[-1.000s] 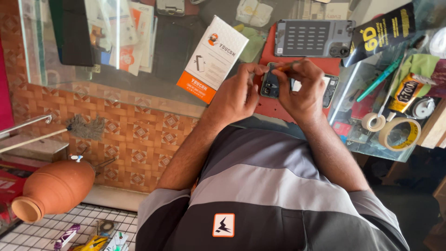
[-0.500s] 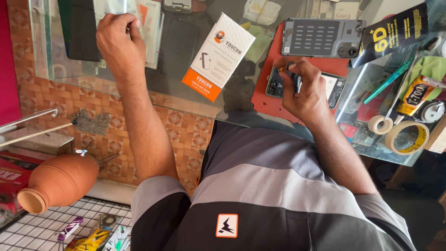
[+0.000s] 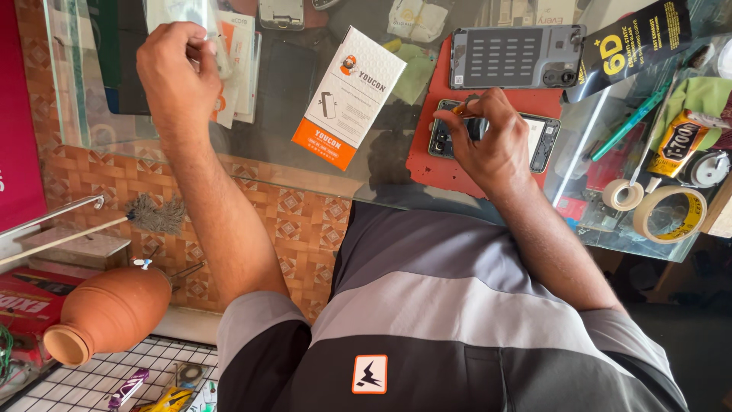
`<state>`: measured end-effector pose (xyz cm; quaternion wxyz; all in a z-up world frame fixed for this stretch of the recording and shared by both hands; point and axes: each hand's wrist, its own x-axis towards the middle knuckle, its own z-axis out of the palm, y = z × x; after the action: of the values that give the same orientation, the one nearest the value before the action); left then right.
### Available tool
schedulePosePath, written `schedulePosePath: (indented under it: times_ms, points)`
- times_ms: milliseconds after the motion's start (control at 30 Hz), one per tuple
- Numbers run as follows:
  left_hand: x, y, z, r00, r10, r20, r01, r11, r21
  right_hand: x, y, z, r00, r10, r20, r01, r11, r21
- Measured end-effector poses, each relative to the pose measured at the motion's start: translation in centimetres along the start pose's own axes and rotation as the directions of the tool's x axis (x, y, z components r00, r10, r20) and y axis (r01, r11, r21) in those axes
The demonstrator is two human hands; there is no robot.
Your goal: The person uses a small screwdriver to remove screws from a smartphone's internal components. They then use a hot air gun to heat the back cover of the phone, likely to soften adhesive for removal. The person handles the phone and tools with precision throughout the process.
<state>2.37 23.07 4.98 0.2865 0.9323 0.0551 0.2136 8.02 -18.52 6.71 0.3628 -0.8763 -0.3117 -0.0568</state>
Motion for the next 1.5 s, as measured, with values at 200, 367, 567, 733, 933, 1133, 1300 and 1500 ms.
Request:
schedulePosePath:
  times_ms: [200,367,567,733,933,1133,1300,1500]
  points:
    - [0.5,0.5,0.7,0.997,0.072,0.001,-0.071,0.983,0.166,-0.1,0.6,-0.1,0.997,-0.070,-0.029,0.075,0.967,0.245]
    - [1.2,-0.5,1.4,0.992,0.120,0.041,-0.127,0.949,0.290,-0.1,0.6,0.0,0.977,-0.202,-0.074,0.214,0.954,0.212]
    - [0.7,2.7,4.8,0.960,-0.280,-0.001,0.163,0.563,-0.810,-0.3,0.3,0.4,0.993,-0.107,-0.060,0.113,0.986,0.120]
    - [-3.8,11.7,6.8,0.844,-0.379,0.379,0.312,-0.228,-0.922,-0.4,0.5,0.1,0.983,-0.160,-0.094,0.176,0.967,0.186]
    - [-5.7,20.3,7.4,0.813,-0.043,0.580,0.517,-0.403,-0.755,-1.4,0.8,0.5,0.995,-0.059,-0.077,0.074,0.977,0.202]
    - [-5.7,22.5,7.1,0.816,0.046,0.577,0.564,-0.287,-0.774,-1.2,1.4,0.8,0.981,-0.129,-0.148,0.150,0.979,0.141]
    - [-6.1,22.1,7.9,0.849,-0.064,0.525,0.501,-0.216,-0.838,-1.6,1.5,-0.1,0.992,-0.102,-0.070,0.117,0.962,0.246]
    - [-7.8,20.8,9.9,0.822,-0.254,0.509,0.483,-0.162,-0.861,-1.5,1.4,0.5,0.985,-0.022,-0.173,0.073,0.953,0.296]
